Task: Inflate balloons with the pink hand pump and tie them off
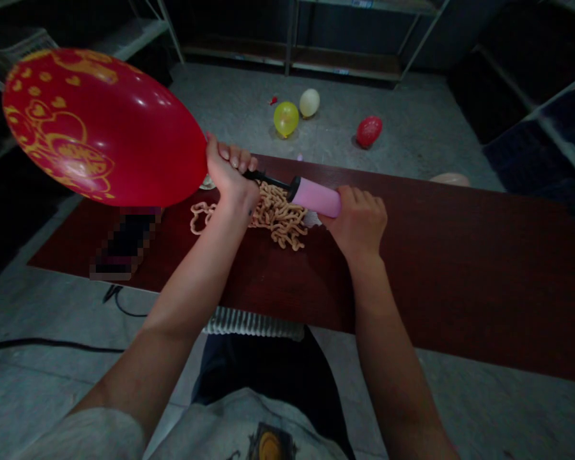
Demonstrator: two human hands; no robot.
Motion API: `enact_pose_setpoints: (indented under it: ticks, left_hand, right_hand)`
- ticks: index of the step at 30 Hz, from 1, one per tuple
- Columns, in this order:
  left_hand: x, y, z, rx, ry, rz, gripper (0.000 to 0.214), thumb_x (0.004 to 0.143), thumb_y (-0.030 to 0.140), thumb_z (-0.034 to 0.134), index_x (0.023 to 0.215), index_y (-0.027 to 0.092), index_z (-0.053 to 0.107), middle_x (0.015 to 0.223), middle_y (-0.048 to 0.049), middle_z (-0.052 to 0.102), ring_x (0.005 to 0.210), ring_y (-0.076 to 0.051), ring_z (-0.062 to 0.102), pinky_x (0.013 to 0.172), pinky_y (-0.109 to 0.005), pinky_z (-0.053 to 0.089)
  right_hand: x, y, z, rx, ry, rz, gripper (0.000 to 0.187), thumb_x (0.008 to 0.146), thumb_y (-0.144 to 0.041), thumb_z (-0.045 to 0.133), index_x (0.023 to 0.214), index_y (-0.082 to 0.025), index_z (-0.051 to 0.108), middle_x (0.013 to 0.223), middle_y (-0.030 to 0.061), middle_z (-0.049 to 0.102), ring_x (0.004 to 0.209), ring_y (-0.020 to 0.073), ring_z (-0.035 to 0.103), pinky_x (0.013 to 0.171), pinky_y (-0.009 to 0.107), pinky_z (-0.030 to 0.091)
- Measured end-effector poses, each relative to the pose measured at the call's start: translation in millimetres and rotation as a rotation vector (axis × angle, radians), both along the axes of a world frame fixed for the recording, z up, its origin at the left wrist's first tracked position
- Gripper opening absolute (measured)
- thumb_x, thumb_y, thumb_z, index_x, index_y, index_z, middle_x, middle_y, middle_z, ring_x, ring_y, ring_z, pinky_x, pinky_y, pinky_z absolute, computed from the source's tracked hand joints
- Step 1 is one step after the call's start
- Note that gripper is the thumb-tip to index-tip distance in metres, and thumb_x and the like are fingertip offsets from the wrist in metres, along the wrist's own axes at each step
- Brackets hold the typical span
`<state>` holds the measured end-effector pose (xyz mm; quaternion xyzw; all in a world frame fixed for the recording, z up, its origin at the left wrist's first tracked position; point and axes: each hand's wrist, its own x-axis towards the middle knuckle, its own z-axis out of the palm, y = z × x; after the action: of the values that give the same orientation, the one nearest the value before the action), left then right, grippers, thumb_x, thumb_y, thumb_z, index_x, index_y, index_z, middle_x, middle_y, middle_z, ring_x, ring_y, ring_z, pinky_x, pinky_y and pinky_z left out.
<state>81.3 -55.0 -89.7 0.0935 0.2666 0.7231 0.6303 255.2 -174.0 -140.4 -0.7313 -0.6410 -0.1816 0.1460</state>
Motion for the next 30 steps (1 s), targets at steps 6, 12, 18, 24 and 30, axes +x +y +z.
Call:
enact_pose_setpoints:
  ticks: [6,12,18,24,30]
  left_hand:
    - [23,-14,-10.2,0.041,0.061,-0.09,0.058,0.101,0.043,0.045,0.052,0.02,0.025,0.044,0.0056,0.018,0.033,-0.01,0.018,0.036,-0.024,0.02]
    - [17,-11,-4.4,0.032,0.039,-0.086,0.058,0.101,0.043,0.045,0.051,0.02,0.026,0.044,0.0062,0.018,0.033,-0.009,0.018,0.035,-0.023,0.02]
    - [11,-4,-3.5,0.038,-0.003,-0.066,0.055,0.105,0.039,0.037,0.055,0.019,0.026,0.043,0.0065,0.02,0.032,-0.008,0.02,0.036,-0.022,0.021]
    - [3,11,-13.6,-0.005,0.023,-0.024,0.055,0.102,0.051,0.039,0.059,0.02,0.025,0.043,0.0071,0.023,0.032,-0.008,0.023,0.037,-0.021,0.024]
    - [-13,22,-10.3,0.006,-0.024,-0.002,0.051,0.103,0.04,0.041,0.058,0.02,0.026,0.043,0.0075,0.022,0.033,-0.008,0.023,0.039,-0.022,0.023]
  right_hand:
    - [-15,1,-7.2,-0.044,0.06,0.059,0.03,0.081,-0.039,0.063,0.1,-0.016,0.061,0.091,0.0133,0.068,0.084,0.027,0.06,0.073,0.035,0.037]
    - [-17,8,-14.1,0.004,0.077,0.068,0.031,0.084,-0.042,0.062,0.102,-0.017,0.061,0.095,0.0131,0.07,0.088,0.0268,0.061,0.075,0.036,0.037]
    - [-20,12,-11.5,0.008,0.076,0.072,0.039,0.089,-0.048,0.056,0.112,-0.017,0.06,0.103,0.0143,0.069,0.097,0.0293,0.059,0.081,0.039,0.036]
    - [-10,12,-13.7,-0.003,0.054,0.035,0.039,0.089,-0.043,0.057,0.118,-0.018,0.059,0.107,0.0145,0.068,0.099,0.0298,0.056,0.084,0.041,0.034]
    - [8,9,-16.0,0.023,0.025,-0.031,0.036,0.088,-0.038,0.056,0.118,-0.018,0.06,0.106,0.0135,0.067,0.099,0.0293,0.054,0.085,0.041,0.032]
